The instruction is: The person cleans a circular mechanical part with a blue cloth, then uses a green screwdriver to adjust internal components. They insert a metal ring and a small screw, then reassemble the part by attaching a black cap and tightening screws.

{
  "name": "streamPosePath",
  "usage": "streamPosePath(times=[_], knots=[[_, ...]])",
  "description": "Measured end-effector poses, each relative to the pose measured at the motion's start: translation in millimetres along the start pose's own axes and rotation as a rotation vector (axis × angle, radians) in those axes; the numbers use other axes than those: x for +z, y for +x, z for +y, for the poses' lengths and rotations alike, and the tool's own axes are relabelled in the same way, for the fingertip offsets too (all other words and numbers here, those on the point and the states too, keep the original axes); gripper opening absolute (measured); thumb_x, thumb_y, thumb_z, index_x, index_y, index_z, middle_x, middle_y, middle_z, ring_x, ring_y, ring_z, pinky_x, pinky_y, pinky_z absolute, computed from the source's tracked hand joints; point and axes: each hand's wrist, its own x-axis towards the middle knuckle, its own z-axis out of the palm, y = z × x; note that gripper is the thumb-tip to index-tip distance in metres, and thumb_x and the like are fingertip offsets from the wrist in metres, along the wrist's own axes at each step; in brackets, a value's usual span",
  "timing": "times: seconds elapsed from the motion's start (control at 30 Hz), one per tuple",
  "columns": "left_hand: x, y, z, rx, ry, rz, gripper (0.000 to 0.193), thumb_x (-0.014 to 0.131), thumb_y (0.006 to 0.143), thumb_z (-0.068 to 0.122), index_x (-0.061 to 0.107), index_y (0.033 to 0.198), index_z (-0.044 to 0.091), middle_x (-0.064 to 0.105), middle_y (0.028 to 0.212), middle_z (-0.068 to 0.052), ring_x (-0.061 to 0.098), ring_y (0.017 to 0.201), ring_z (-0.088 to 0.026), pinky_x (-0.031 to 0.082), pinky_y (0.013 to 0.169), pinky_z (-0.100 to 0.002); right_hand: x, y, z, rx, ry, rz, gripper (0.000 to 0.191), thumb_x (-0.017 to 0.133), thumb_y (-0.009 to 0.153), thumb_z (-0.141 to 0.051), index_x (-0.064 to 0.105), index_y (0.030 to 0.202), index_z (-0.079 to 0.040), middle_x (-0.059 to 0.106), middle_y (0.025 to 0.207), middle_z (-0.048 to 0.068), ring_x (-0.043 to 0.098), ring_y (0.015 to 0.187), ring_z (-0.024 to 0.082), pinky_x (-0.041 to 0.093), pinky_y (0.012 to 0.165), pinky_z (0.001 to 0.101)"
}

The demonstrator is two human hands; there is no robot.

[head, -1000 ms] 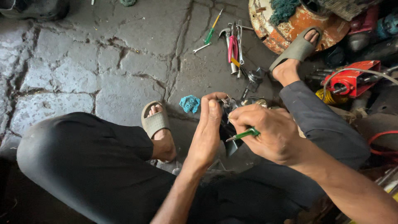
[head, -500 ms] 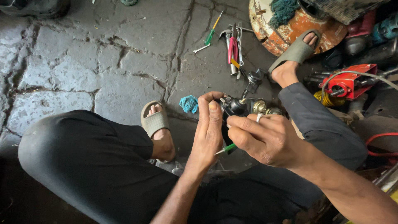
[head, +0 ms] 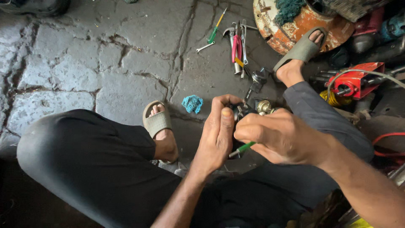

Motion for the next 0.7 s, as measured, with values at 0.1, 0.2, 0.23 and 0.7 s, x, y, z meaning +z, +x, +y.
streamPosePath(times=[0.1,0.2,0.23,0.7], knots=[[-1,1,0,0.029,-0.016,-0.046,0.055,0.030,0.115,0.048,0.052,0.131,0.000,0.065,0.117,-0.017,0.064,0.109,-0.025,0.050,0.099,-0.036,-3,1,-2,0.139,0.060,-0.079,0.052,0.084,0.078,0.001,0.052,0.118,-0.008,0.068,0.087,0.004,0.073,0.070,0.022,0.053,0.054,0.0351],[-3,1,0,0.010,-0.006,-0.058,0.056,0.030,0.114,0.049,0.052,0.131,0.000,0.066,0.117,-0.018,0.066,0.109,-0.026,0.052,0.098,-0.036,-1,2,-6,0.077,0.066,-0.003,0.054,0.078,0.079,0.005,0.047,0.122,-0.006,0.069,0.096,0.007,0.073,0.076,0.025,0.054,0.058,0.0355],[-3,0,1,0.010,0.002,-0.057,0.056,0.030,0.114,0.049,0.053,0.130,0.000,0.066,0.117,-0.018,0.067,0.108,-0.026,0.052,0.097,-0.036,0,2,-7,0.086,0.058,0.007,0.053,0.078,0.079,0.005,0.047,0.121,-0.006,0.069,0.095,0.007,0.073,0.076,0.025,0.054,0.059,0.0355],[-5,3,1,-0.055,0.029,-0.082,0.060,0.029,0.111,0.053,0.055,0.128,0.002,0.068,0.109,-0.017,0.067,0.100,-0.027,0.053,0.089,-0.037,-5,10,-16,-0.115,-0.332,-0.006,0.031,0.074,0.081,-0.005,0.069,0.112,-0.005,0.073,0.097,0.003,0.064,0.060,0.013,0.051,0.051,0.0295]])
